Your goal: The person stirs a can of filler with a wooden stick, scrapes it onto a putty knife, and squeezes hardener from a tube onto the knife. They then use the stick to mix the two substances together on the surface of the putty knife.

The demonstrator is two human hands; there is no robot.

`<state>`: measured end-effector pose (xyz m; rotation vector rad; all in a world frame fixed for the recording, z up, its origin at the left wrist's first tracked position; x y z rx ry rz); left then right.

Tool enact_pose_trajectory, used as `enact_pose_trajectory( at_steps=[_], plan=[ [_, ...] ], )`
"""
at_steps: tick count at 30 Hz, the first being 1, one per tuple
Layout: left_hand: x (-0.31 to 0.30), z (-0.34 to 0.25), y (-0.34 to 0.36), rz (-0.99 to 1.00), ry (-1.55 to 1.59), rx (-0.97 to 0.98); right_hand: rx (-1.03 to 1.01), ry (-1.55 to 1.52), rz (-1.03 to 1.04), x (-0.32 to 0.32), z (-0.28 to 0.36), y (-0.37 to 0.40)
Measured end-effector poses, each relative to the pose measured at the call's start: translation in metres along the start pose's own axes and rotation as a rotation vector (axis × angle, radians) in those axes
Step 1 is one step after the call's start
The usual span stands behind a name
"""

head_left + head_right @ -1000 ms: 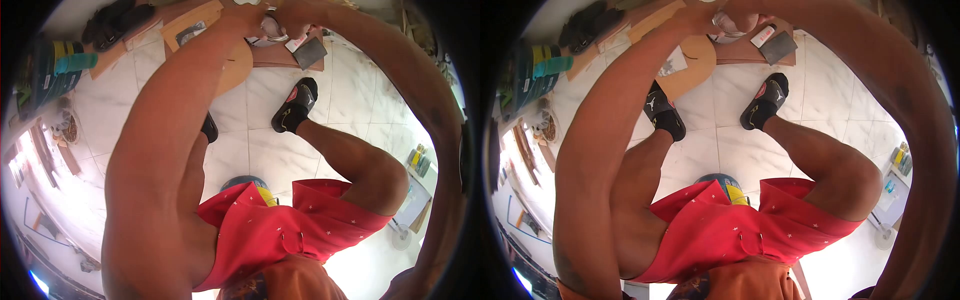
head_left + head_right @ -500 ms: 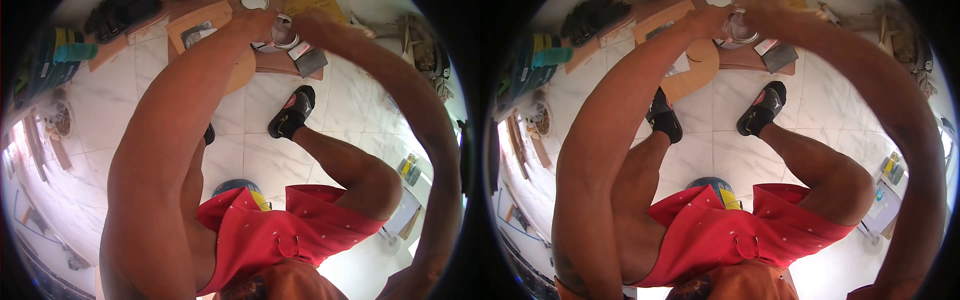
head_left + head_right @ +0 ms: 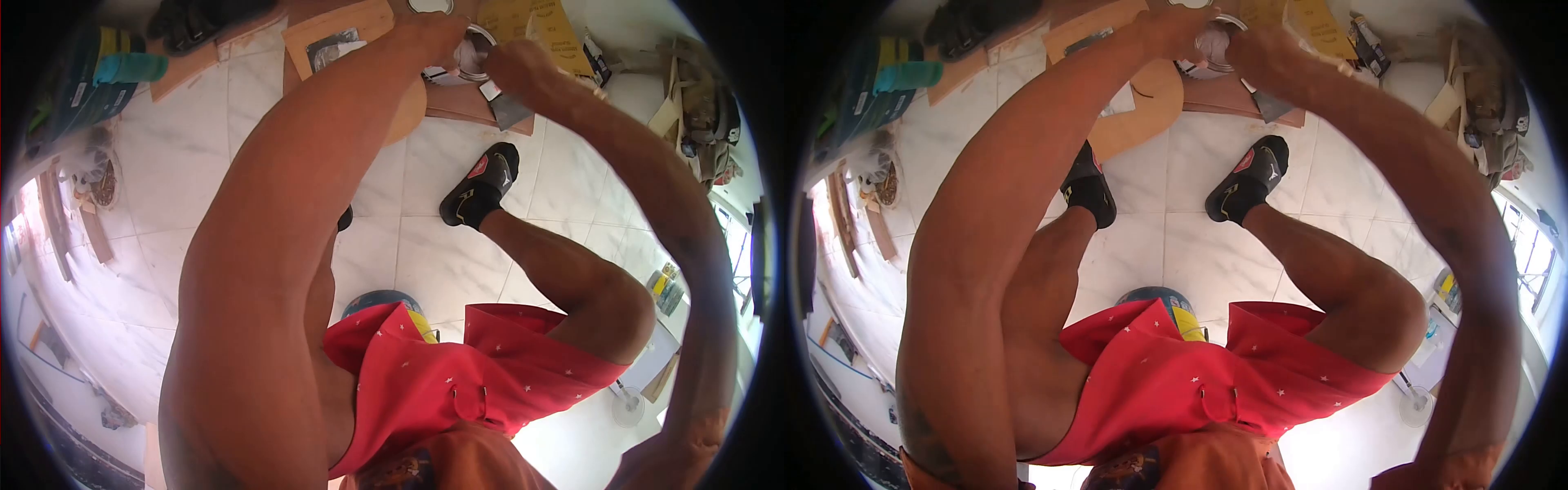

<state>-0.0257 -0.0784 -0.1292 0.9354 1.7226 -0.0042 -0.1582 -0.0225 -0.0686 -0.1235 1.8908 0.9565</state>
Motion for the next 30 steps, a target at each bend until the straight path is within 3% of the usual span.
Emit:
enact_pose_trajectory(
  at_steps=[1, 2, 4, 6, 9, 10, 12, 14, 16, 19, 21, 22, 25, 27, 30],
  plan=[
    [-0.007, 0.002, 0.002, 0.021, 0.002, 0.010, 0.021, -0.081, -0.029, -0.002, 0.006, 0.003],
    [-0.016, 0.005, 0.001, 0.110, 0.025, 0.023, -0.114, -0.083, -0.058, 0.005, -0.008, 0.001],
    [-0.013, 0.006, 0.000, 0.099, 0.056, 0.054, -0.383, -0.093, -0.096, 0.029, -0.053, 0.009],
    [0.001, 0.010, -0.004, -0.113, 0.067, 0.081, -0.214, -0.206, -0.072, 0.007, -0.063, 0.026],
    [0.004, 0.017, -0.006, -0.133, 0.104, 0.121, -0.121, -0.144, -0.025, -0.022, -0.058, 0.012],
    [0.005, 0.018, -0.006, -0.137, 0.115, 0.137, -0.094, -0.142, -0.169, -0.011, -0.038, 0.005],
    [0.007, 0.015, -0.010, -0.144, 0.142, 0.173, -0.067, -0.128, -0.255, 0.011, -0.022, 0.006],
    [0.005, 0.014, -0.008, -0.135, 0.183, 0.180, -0.081, -0.110, -0.146, 0.027, -0.016, 0.005],
    [0.005, 0.017, -0.004, -0.129, 0.196, 0.156, -0.134, -0.062, -0.264, 0.023, -0.029, 0.026],
    [0.005, 0.015, 0.003, -0.131, 0.179, 0.100, -0.140, 0.006, -0.102, -0.016, -0.062, 0.027],
    [-0.001, 0.011, 0.000, -0.144, 0.164, 0.075, 0.122, 0.162, -0.125, -0.041, -0.027, -0.001],
    [-0.003, 0.012, -0.001, -0.127, 0.154, 0.097, -0.028, 0.329, -0.186, -0.027, -0.011, -0.004],
    [0.001, 0.016, -0.001, -0.121, 0.128, 0.149, 0.088, -0.092, 0.210, 0.010, 0.000, -0.010],
    [0.003, 0.019, -0.003, -0.154, 0.115, 0.171, -0.205, 0.055, -0.081, 0.014, -0.022, 0.014],
    [0.006, 0.018, -0.007, -0.156, 0.113, 0.185, -0.224, -0.029, -0.061, 0.033, -0.057, 0.000]
  ],
)
Point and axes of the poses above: each hand's wrist, its own y-axis away from the middle knuckle, its own x-axis out of the palm, z = x × y, the point moved 2 cm from there along -y, towards the middle knuckle, and after that the axes turned 7 degrees about -x, right-handed, at the moved point
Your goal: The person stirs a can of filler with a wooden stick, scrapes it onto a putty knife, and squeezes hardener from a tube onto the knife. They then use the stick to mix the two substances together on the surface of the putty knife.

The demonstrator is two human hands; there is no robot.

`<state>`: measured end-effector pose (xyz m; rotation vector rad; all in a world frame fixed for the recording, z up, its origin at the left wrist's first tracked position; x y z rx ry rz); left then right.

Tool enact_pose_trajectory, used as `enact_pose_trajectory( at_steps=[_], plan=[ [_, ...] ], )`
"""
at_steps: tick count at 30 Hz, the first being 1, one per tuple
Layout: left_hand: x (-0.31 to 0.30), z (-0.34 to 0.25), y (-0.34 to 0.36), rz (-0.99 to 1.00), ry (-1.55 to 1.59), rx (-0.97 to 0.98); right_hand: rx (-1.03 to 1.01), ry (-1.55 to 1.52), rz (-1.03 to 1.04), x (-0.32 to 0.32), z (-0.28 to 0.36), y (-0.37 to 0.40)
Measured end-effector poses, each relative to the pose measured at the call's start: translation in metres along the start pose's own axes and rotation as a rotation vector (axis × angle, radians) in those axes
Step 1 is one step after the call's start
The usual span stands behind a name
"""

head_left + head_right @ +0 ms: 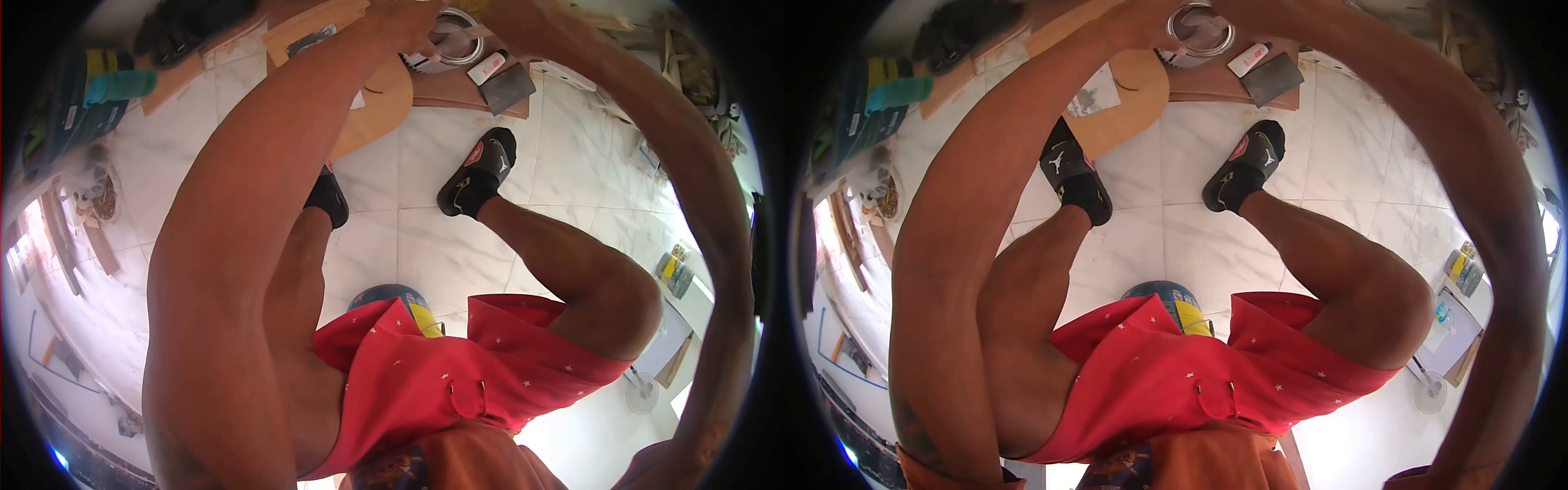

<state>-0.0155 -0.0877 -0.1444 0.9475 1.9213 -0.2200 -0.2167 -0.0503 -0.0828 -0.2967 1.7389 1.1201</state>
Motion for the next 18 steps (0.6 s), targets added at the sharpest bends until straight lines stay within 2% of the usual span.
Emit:
enact_pose_trajectory(
  at_steps=[4, 7, 10, 12, 13, 16, 18],
  plan=[
    [0.000, 0.000, 0.000, -0.009, -0.004, 0.009, 0.288, -0.114, 0.020, -0.047, 0.078, -0.025],
    [0.001, 0.001, -0.001, -0.016, -0.007, 0.022, 0.041, -0.044, -0.217, 0.005, 0.053, 0.008],
    [0.003, 0.002, -0.003, -0.016, -0.006, 0.029, 0.137, -0.093, 0.079, -0.044, 0.018, 0.011],
    [0.002, 0.001, -0.003, -0.013, -0.007, 0.028, 0.274, -0.137, 0.064, -0.051, 0.017, -0.002],
    [0.002, 0.002, -0.002, -0.014, -0.010, 0.028, 0.153, -0.038, -0.073, -0.049, 0.025, -0.006],
    [0.002, 0.004, -0.001, -0.022, -0.011, 0.028, 0.071, 0.027, -0.189, -0.001, 0.048, -0.012],
    [0.007, 0.005, -0.002, -0.024, -0.016, 0.043, -0.064, -0.054, -0.251, 0.020, 0.027, 0.006]
  ],
)
Point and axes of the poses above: each hand's wrist, its own y-axis away from the middle knuckle, its own x-axis out of the palm, z = x × y, the point moved 2 cm from there along -y, towards the middle knuckle, and after that the axes turned 7 degrees about -x, right-handed, at the moved point
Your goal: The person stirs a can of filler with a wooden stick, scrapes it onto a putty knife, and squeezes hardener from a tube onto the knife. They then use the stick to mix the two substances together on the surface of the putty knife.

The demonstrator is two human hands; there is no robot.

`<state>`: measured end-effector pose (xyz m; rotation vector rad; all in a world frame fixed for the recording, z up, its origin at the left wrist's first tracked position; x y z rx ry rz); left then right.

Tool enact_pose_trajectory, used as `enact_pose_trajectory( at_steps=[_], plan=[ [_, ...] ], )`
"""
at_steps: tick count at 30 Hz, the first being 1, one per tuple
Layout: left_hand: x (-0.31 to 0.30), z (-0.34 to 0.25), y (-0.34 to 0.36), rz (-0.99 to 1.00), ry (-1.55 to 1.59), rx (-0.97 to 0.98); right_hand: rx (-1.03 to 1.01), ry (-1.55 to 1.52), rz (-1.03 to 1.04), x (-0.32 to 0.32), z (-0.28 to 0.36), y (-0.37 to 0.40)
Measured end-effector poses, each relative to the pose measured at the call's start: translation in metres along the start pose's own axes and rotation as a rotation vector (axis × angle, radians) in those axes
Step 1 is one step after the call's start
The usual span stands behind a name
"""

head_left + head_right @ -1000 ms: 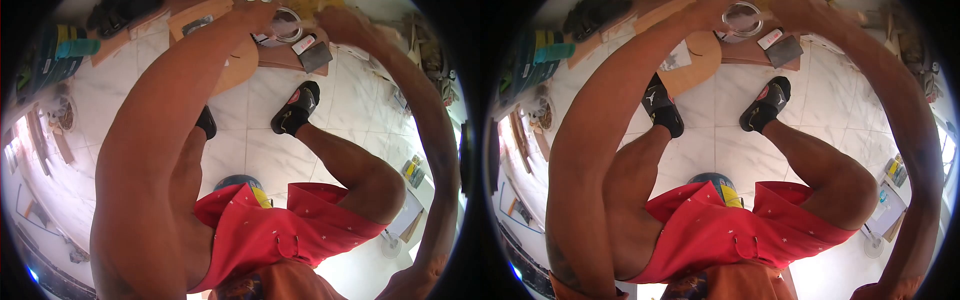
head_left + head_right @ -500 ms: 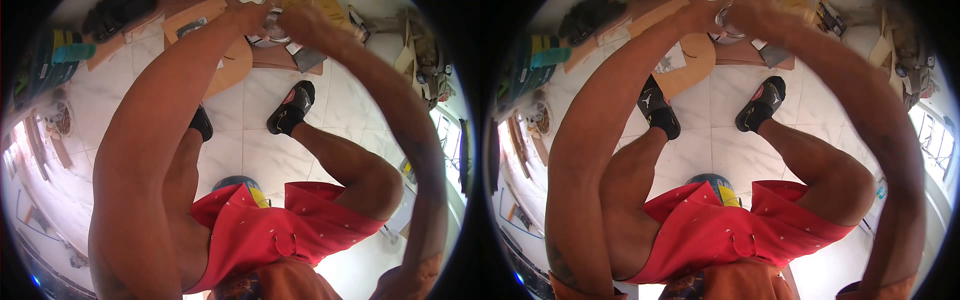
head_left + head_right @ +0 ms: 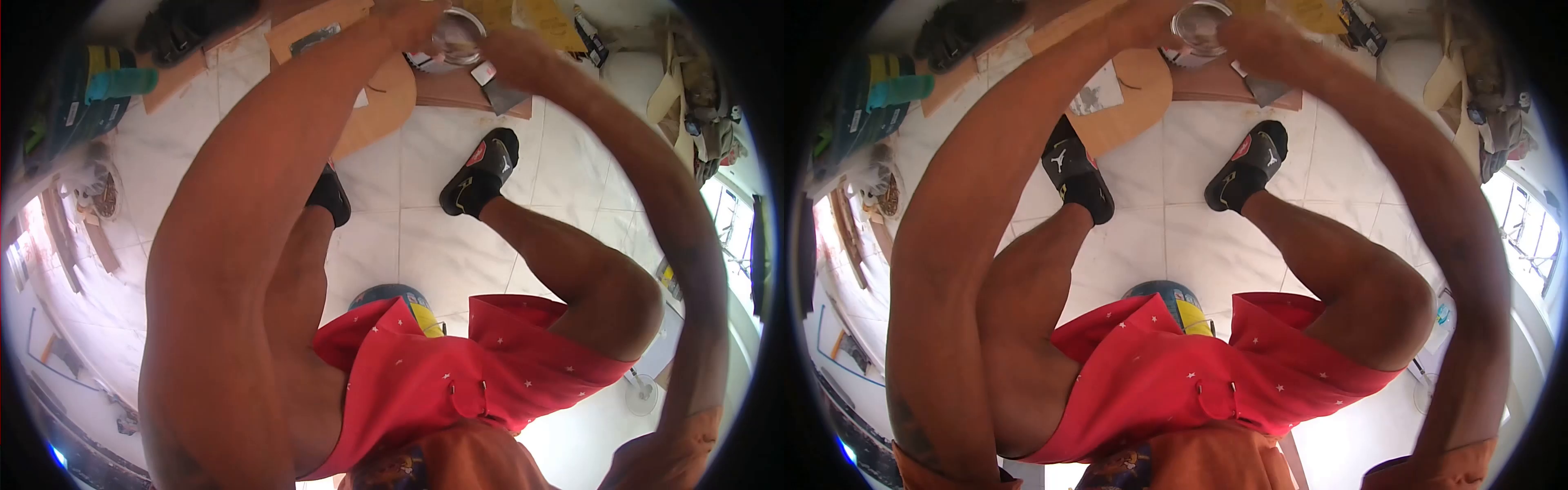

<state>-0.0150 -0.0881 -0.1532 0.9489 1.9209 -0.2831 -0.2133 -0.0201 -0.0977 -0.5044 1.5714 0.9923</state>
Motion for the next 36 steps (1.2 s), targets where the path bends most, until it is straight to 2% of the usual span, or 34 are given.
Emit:
enact_pose_trajectory(
  at_steps=[3, 6, 8, 9, 11, 12, 15, 17, 18, 21, 22, 23, 25, 26, 29, 32, 35, 36],
  plan=[
    [0.000, 0.000, -0.003, 0.022, 0.007, -0.003, 0.226, 0.042, 0.186, -0.067, 0.016, -0.009],
    [-0.006, -0.007, 0.004, 0.046, 0.046, -0.044, 0.353, 0.107, 0.362, -0.068, 0.008, -0.035],
    [-0.015, -0.008, 0.007, 0.054, 0.058, -0.073, 0.297, -0.096, 0.389, -0.059, 0.017, -0.041],
    [-0.014, -0.009, 0.008, 0.066, 0.069, -0.085, 0.307, -0.055, 0.300, -0.053, 0.030, -0.036],
    [-0.003, -0.001, -0.001, 0.015, 0.011, 0.009, 0.330, 0.023, 0.120, -0.039, 0.055, -0.026],
    [0.003, 0.005, -0.006, -0.015, -0.015, 0.051, 0.156, -0.040, 0.026, -0.057, 0.037, 0.000],
    [0.006, 0.006, -0.005, -0.070, 0.013, 0.073, 0.229, -0.004, 0.057, -0.057, 0.031, 0.001],
    [-0.003, -0.002, -0.001, 0.026, 0.055, 0.036, 0.390, 0.008, 0.402, -0.058, 0.020, -0.015],
    [-0.012, -0.006, 0.002, 0.070, 0.067, 0.019, 0.545, 0.004, 0.267, -0.051, 0.027, -0.025],
    [-0.003, 0.000, -0.003, -0.026, 0.027, 0.097, 0.590, 0.038, 0.233, -0.046, 0.066, -0.041],
    [-0.002, -0.004, -0.003, 0.016, 0.049, 0.109, 0.882, -0.157, 0.499, -0.024, 0.050, -0.045],
    [-0.007, -0.003, -0.004, 0.052, 0.069, 0.115, 0.868, -0.400, 0.434, -0.020, 0.048, -0.028],
    [-0.009, -0.001, -0.003, 0.066, 0.057, 0.105, 0.803, -0.872, 0.282, -0.054, 0.053, 0.008],
    [-0.002, 0.003, -0.009, 0.049, 0.027, 0.095, 0.958, -1.029, 0.252, -0.061, 0.057, 0.013],
    [0.004, 0.007, -0.017, 0.050, -0.007, 0.083, 0.945, -0.912, 0.274, -0.075, 0.045, 0.012],
    [0.004, 0.003, -0.014, 0.011, -0.007, 0.048, 1.072, -0.880, 0.175, -0.072, 0.055, 0.003],
    [0.005, 0.009, -0.012, -0.014, 0.013, 0.071, 1.091, -0.719, 0.240, -0.050, 0.036, -0.009],
    [0.007, 0.009, -0.012, -0.011, 0.026, 0.097, 0.971, -0.517, 0.141, -0.039, 0.038, -0.015]
  ],
)
Point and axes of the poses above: each hand's wrist, its own y-axis away from the middle knuckle, its own x-axis out of the palm, z = x × y, the point moved 2 cm from there along -y, towards the middle knuckle, and after that the axes turned 7 degrees about -x, right-handed, at the moved point
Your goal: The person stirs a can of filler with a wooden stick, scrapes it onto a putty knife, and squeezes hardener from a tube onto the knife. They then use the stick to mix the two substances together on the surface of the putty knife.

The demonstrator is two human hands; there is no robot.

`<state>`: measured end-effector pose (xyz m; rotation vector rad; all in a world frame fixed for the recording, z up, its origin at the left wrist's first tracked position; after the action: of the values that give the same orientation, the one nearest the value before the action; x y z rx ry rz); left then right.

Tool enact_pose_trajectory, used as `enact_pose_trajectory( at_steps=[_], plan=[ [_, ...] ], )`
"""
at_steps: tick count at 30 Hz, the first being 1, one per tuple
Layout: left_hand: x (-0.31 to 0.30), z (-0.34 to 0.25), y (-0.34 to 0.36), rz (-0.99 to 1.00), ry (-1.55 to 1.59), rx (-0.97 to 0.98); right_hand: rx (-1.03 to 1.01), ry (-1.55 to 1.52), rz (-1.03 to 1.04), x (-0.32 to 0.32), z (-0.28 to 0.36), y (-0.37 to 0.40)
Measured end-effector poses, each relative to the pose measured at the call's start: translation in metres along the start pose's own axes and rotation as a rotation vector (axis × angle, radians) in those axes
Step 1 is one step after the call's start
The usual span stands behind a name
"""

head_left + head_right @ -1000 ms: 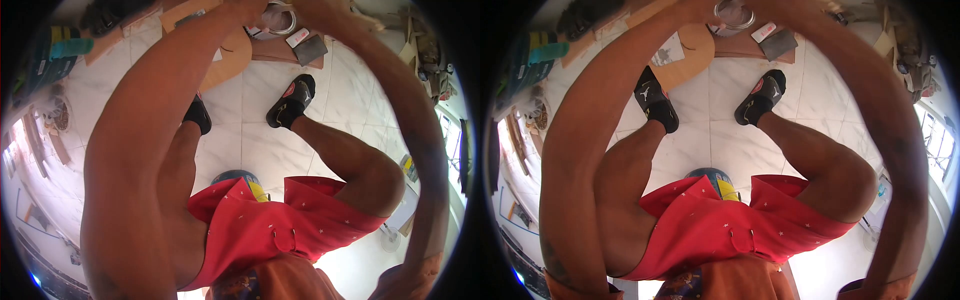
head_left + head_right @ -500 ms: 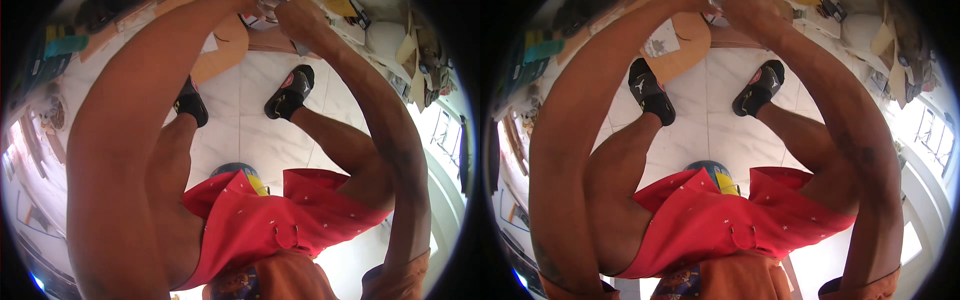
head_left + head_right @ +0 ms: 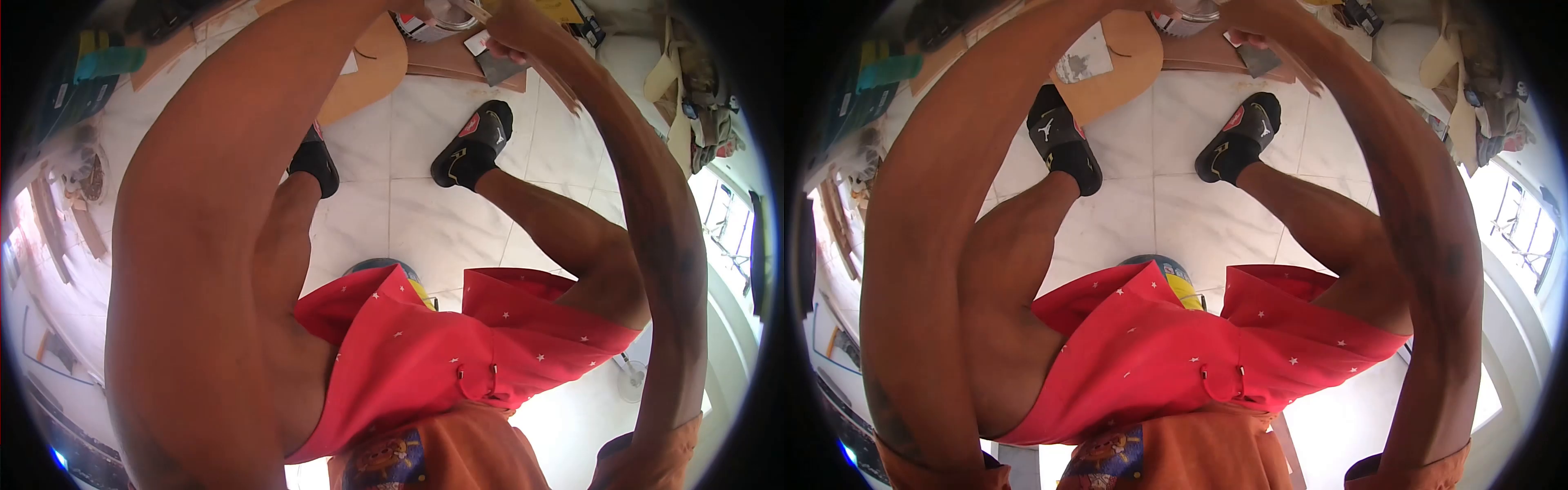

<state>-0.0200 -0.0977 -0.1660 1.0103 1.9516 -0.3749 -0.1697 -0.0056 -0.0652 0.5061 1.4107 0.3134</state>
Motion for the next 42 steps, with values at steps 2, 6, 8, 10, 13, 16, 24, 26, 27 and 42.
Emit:
enact_pose_trajectory(
  at_steps=[2, 6, 8, 10, 13, 16, 24, 26, 27, 42],
  plan=[
    [-0.003, 0.000, -0.002, 0.113, 0.061, 0.035, -0.282, 0.301, -0.292, 0.025, 0.001, -0.010],
    [-0.008, -0.005, 0.000, 0.084, -0.011, -0.042, -0.483, -0.197, 0.094, 0.020, -0.063, -0.034],
    [0.002, 0.012, -0.003, -0.035, -0.016, 0.071, -0.145, -0.249, 0.146, 0.008, -0.042, -0.001],
    [-0.002, -0.001, 0.002, 0.003, 0.012, 0.076, -0.089, -0.246, 0.103, 0.014, -0.047, 0.006],
    [-0.012, -0.003, 0.003, 0.123, 0.021, -0.025, -0.413, -0.103, -0.264, 0.032, -0.031, 0.003],
    [-0.001, 0.007, 0.000, 0.007, -0.039, 0.027, -0.122, -0.155, -0.318, 0.037, -0.012, 0.023],
    [-0.014, -0.008, 0.006, 0.105, 0.011, -0.069, -0.218, 0.032, -0.211, 0.038, -0.005, 0.030],
    [-0.012, -0.010, 0.004, 0.084, 0.009, -0.055, -0.319, 0.207, -0.248, 0.041, -0.016, 0.028],
    [-0.012, -0.007, 0.006, 0.073, 0.004, -0.055, -0.273, 0.049, -0.098, 0.038, -0.021, 0.022],
    [-0.018, -0.006, 0.009, 0.133, -0.072, -0.102, -0.421, 0.977, -0.077, -0.028, 0.036, -0.004]
  ],
)
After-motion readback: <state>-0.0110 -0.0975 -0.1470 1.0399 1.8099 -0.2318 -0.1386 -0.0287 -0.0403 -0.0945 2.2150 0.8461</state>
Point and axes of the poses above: each hand's wrist, its own y-axis away from the middle knuckle, its own x-axis out of the palm, z = x × y, the point moved 2 cm from there along -y, towards the middle knuckle, and after that the axes turned 7 degrees about -x, right-handed, at the moved point
